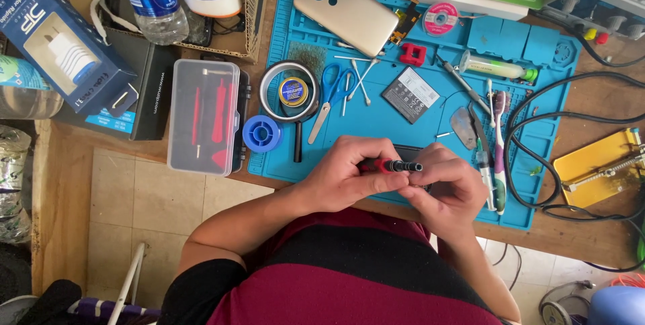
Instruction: Adjusting and disassembling a mobile phone casing using a screwdriver and manual prying.
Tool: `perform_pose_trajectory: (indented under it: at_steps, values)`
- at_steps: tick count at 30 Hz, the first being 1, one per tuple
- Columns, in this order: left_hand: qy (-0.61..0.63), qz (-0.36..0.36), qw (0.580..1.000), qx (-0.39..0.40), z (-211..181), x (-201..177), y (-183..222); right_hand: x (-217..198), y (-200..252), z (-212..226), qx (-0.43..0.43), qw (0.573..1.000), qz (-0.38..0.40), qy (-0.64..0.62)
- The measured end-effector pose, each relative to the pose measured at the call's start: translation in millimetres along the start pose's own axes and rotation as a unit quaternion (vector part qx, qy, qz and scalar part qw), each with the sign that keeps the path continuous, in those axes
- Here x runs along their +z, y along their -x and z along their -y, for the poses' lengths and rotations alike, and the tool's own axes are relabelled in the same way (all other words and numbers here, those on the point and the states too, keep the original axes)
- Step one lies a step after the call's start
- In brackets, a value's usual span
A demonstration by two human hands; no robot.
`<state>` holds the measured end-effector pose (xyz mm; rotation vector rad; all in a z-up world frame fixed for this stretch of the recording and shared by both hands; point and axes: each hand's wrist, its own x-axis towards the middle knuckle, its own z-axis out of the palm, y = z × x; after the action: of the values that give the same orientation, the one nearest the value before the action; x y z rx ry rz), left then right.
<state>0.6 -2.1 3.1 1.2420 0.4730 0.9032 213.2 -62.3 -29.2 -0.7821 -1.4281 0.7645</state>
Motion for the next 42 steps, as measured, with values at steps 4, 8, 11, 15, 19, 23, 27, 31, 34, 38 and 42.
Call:
perform_pose_trajectory:
  at_steps: [4,8,11,15,19,23,27,31,34,38,42]
  values:
    - [0.018,-0.003,1.0,-0.013,-8,2,2,-1,-3,4,-0.002,1.0,-0.021,0.006]
    - [-0.01,-0.032,0.999,-0.001,-8,4,2,1,-3,4,-0.025,0.999,-0.025,0.041]
    - [-0.052,-0.055,0.997,0.021,-6,4,2,0,-1,1,-0.033,0.997,-0.031,0.059]
    - [-0.115,-0.065,0.99,0.046,-9,3,3,0,-2,0,-0.04,0.995,-0.037,0.085]
    - [-0.176,-0.061,0.981,0.052,-14,1,2,-3,-3,2,-0.03,0.996,-0.054,0.071]
    - [-0.278,-0.078,0.954,0.084,-6,-2,1,-9,1,2,-0.012,0.992,-0.125,0.028]
    - [-0.332,-0.07,0.936,0.094,-1,-6,-2,-9,1,1,-0.015,0.988,-0.152,-0.003]
    - [-0.357,-0.061,0.926,0.104,2,-3,-3,-8,1,2,-0.017,0.987,-0.157,-0.009]
    - [-0.377,-0.057,0.917,0.116,1,-3,-2,-9,-1,4,-0.027,0.987,-0.158,-0.018]
    - [-0.399,-0.056,0.907,0.124,2,-2,-2,-8,-2,5,-0.03,0.988,-0.149,-0.01]
    - [-0.415,-0.055,0.899,0.131,0,-2,-2,-9,-1,4,-0.04,0.988,-0.146,0.012]
